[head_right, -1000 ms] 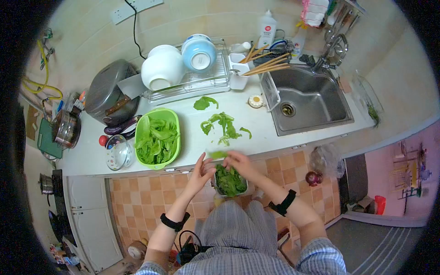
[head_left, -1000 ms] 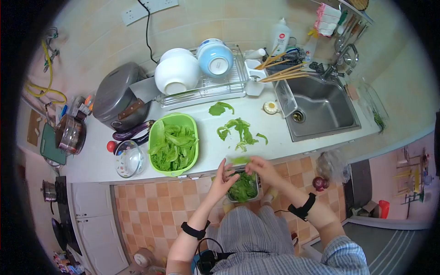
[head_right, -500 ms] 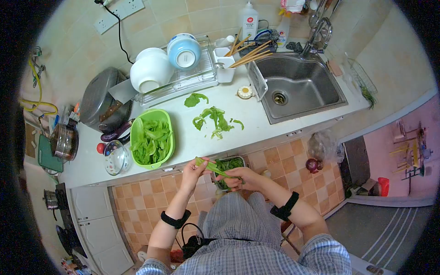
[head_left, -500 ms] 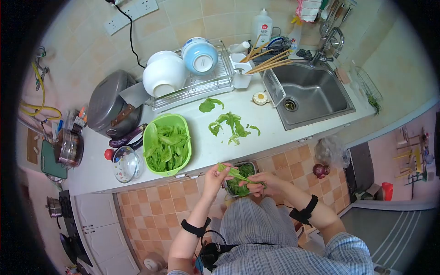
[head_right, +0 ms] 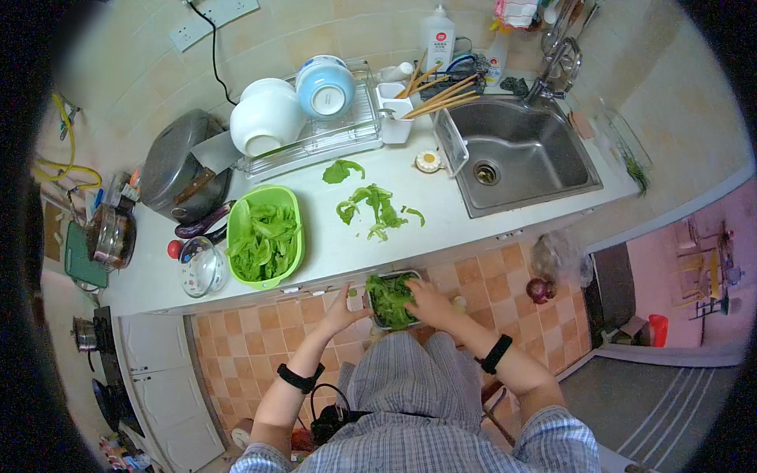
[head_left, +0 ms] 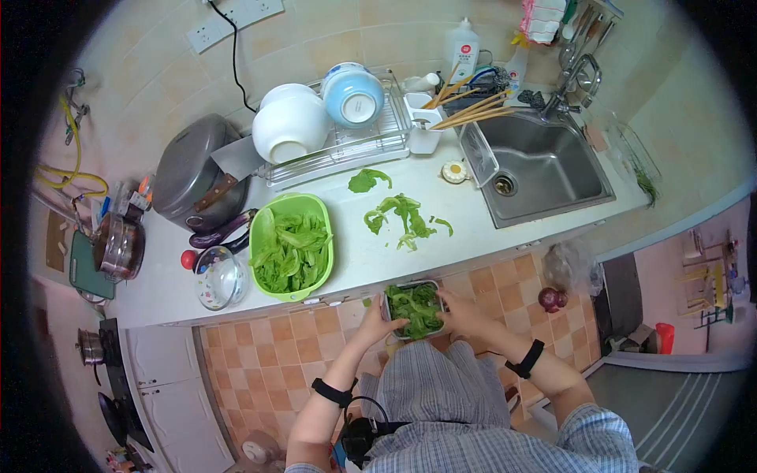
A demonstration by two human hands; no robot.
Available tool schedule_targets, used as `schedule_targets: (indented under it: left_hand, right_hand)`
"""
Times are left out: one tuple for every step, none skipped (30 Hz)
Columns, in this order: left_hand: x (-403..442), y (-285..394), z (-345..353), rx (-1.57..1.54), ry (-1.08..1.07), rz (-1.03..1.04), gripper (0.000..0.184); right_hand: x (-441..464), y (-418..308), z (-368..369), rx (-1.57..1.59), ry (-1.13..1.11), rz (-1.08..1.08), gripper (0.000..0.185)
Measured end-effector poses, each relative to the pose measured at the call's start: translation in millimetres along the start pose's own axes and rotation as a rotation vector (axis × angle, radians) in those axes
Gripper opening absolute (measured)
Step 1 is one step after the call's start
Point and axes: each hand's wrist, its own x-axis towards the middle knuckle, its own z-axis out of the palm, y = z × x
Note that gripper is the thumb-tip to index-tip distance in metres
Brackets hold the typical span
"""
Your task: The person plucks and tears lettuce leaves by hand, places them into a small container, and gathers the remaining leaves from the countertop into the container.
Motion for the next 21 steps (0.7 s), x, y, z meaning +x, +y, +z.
schedule_targets:
  left_hand:
    - [-1,-2,-5,0.000,0.007,-0.003,0.064]
    - [-3,-4,-11,0.022,-0.073,-0.129,0.060]
    - [-4,-6,-16,0.044,-0.154,-0.253,0.055]
    - [-6,-14,-20,0.042,-0.148,-0.256,0.055]
    - [-9,-26,-21,-0.022,-0.198,-0.305,0.048]
    - [-12,-34,-21,-0.086,-0.247,-0.351,0.041]
    - [-18,-28,-23,-0.088,-0.241,-0.352,0.041]
    - [-25,-22,-24,-0.133,-0.207,-0.341,0.036]
    - [-32,-20,-26,-0.178,-0.173,-0.331,0.031]
    - [-36,-24,-26,-0.182,-0.166,-0.335,0.031]
    - [-43,-29,-26,-0.192,-0.153,-0.327,0.030]
    - [-49,-30,-27,-0.203,-0.139,-0.320,0.029]
    - [-55,-30,-28,-0.207,-0.128,-0.324,0.029]
    - [-62,-28,-30,-0.236,-0.106,-0.332,0.028]
    - [-68,-26,-32,-0.264,-0.081,-0.338,0.028]
    - [-72,-30,-33,-0.267,-0.066,-0.342,0.028]
    - [-76,-36,-33,-0.273,-0.060,-0.346,0.027]
    - [-79,-39,-32,-0.280,-0.058,-0.348,0.026]
    - [-80,-40,-33,-0.286,-0.050,-0.350,0.026]
    - [-81,-40,-33,-0.280,-0.055,-0.355,0.026]
    - [-80,-41,-33,-0.273,-0.062,-0.359,0.026]
  right_hand:
    - [9,5,-2,0.143,0.032,0.067,0.038]
    - [18,10,-4,0.287,0.063,0.135,0.037]
    - [27,6,-15,0.287,0.057,0.131,0.037]
    - [37,-4,-32,0.295,0.092,0.157,0.036]
    - [48,-10,-43,0.303,0.127,0.183,0.035]
    - [61,-11,-48,0.302,0.124,0.178,0.035]
    - [73,-12,-51,0.223,0.153,0.152,0.035]
    - [84,-14,-52,0.146,0.180,0.126,0.035]
    - [96,-17,-51,0.147,0.174,0.121,0.035]
    - [107,-20,-47,0.048,0.266,0.041,0.036]
    - [115,-24,-43,-0.050,0.356,-0.040,0.036]
    - [121,-23,-35,-0.047,0.346,-0.046,0.036]
    - [129,-20,-26,-0.106,0.338,-0.023,0.035]
    - [137,-20,-19,-0.165,0.331,-0.002,0.034]
    - [142,-19,-15,-0.162,0.325,-0.017,0.034]
    - [147,-16,-12,-0.190,0.288,0.007,0.032]
    - [150,-13,-10,-0.218,0.251,0.033,0.030]
    - [157,-5,-8,-0.231,0.280,0.045,0.024]
    - [161,2,-8,-0.233,0.274,0.037,0.024]
    - [164,11,-8,-0.050,0.351,0.101,0.021]
    - [166,14,-13,0.133,0.428,0.164,0.018]
